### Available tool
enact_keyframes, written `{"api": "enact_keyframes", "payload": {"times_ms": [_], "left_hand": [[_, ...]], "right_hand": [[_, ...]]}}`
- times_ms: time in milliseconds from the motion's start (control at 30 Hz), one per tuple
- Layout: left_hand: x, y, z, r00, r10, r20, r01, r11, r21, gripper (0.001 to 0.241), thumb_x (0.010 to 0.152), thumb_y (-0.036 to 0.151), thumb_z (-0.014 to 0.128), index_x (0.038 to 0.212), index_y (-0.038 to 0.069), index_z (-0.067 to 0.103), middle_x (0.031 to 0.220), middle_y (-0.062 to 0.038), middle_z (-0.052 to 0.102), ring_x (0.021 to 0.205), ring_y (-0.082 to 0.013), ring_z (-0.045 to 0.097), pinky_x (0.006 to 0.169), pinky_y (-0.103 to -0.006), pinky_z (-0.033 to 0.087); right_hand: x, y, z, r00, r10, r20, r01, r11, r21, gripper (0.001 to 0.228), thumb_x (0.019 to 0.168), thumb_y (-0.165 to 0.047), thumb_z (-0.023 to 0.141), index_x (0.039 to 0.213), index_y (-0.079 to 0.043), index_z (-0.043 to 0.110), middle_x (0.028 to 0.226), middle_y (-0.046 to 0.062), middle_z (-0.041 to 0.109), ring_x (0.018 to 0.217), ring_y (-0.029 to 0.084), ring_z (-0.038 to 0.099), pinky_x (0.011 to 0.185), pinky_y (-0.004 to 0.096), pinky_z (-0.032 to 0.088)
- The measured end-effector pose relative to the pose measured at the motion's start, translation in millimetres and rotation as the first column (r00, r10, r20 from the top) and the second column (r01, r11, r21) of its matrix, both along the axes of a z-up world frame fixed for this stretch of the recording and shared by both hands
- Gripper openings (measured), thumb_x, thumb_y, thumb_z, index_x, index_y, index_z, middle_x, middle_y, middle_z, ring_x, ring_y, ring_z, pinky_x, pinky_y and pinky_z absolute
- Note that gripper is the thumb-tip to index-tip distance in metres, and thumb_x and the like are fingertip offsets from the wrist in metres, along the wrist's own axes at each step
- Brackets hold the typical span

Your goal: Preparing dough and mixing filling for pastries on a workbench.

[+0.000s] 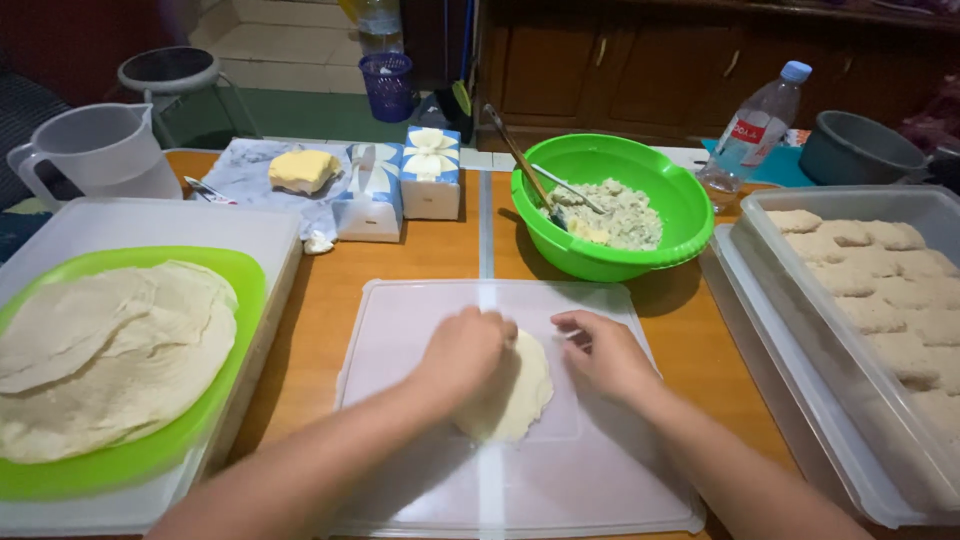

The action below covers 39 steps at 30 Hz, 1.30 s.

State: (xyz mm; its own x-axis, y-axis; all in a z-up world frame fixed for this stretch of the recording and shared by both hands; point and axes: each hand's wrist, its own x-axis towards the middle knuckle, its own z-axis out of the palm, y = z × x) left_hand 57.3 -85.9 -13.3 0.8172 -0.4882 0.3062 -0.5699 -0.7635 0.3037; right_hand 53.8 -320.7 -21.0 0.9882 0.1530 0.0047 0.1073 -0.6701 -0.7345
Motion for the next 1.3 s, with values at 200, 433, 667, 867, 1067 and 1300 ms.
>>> {"api": "enact_keyframes", "payload": {"times_ms": [200, 433, 667, 867, 1067, 1300], "left_hand": [[-43, 11, 1, 0.98, -0.193, 0.048, 0.197, 0.972, -0.13, 0.013, 0.083, 0.021, 0.07, 0.077, 0.01, 0.075, 0.088, -0.01, 0.069, 0.083, -0.0346, 0.064, 0.076, -0.0474, 0.052], [-78, -5, 2, 0.924, -0.287, 0.251, 0.337, 0.924, -0.183, 0.028, 0.073, 0.03, 0.077, 0.083, 0.004, 0.076, 0.086, -0.011, 0.067, 0.08, -0.0306, 0.063, 0.067, -0.0441, 0.049], [-67, -17, -38, 0.921, -0.217, 0.323, 0.237, 0.971, -0.024, 0.009, 0.076, 0.014, 0.072, 0.07, 0.008, 0.071, 0.075, -0.007, 0.064, 0.073, -0.026, 0.061, 0.061, -0.0407, 0.049], [-72, -21, -39, 0.926, -0.253, 0.28, 0.267, 0.964, -0.009, 0.007, 0.075, 0.014, 0.07, 0.073, 0.007, 0.068, 0.077, -0.007, 0.063, 0.076, -0.0261, 0.062, 0.061, -0.0381, 0.051], [-88, -17, -8, 0.946, -0.28, 0.163, 0.291, 0.955, -0.048, 0.038, 0.081, 0.035, 0.075, 0.089, -0.002, 0.07, 0.085, -0.014, 0.063, 0.083, -0.0318, 0.058, 0.071, -0.0439, 0.049], [-68, -1, 18, 0.991, -0.106, -0.087, 0.114, 0.989, 0.096, 0.031, 0.086, 0.031, 0.063, 0.102, 0.005, 0.07, 0.106, -0.013, 0.065, 0.107, -0.0334, 0.058, 0.091, -0.0487, 0.045]], "right_hand": [[-40, 0, 36, 0.722, 0.589, 0.363, -0.495, 0.806, -0.323, 0.028, 0.086, -0.009, 0.072, 0.114, -0.007, 0.074, 0.117, 0.012, 0.073, 0.109, 0.031, 0.067, 0.096, 0.042, 0.051], [-53, 0, 41, 0.613, 0.66, 0.434, -0.459, 0.745, -0.484, 0.02, 0.08, -0.013, 0.075, 0.1, -0.01, 0.076, 0.106, 0.006, 0.076, 0.104, 0.027, 0.067, 0.093, 0.045, 0.05], [-47, -3, 34, 0.548, 0.669, 0.501, -0.439, 0.741, -0.509, 0.021, 0.078, -0.009, 0.073, 0.098, -0.005, 0.073, 0.097, 0.008, 0.072, 0.097, 0.027, 0.067, 0.089, 0.042, 0.051], [-54, -5, 46, 0.551, 0.658, 0.514, -0.421, 0.75, -0.51, 0.023, 0.078, -0.009, 0.072, 0.101, -0.005, 0.074, 0.098, 0.008, 0.072, 0.1, 0.027, 0.066, 0.09, 0.042, 0.05], [-53, -13, 39, 0.59, 0.655, 0.472, -0.409, 0.747, -0.525, 0.023, 0.076, -0.01, 0.071, 0.098, -0.009, 0.074, 0.108, 0.008, 0.073, 0.11, 0.029, 0.066, 0.096, 0.045, 0.049], [-33, 10, 32, 0.976, 0.048, 0.211, 0.016, 0.957, -0.29, 0.031, 0.086, -0.034, 0.072, 0.108, -0.014, 0.079, 0.096, 0.012, 0.073, 0.096, 0.032, 0.067, 0.086, 0.041, 0.054]]}}
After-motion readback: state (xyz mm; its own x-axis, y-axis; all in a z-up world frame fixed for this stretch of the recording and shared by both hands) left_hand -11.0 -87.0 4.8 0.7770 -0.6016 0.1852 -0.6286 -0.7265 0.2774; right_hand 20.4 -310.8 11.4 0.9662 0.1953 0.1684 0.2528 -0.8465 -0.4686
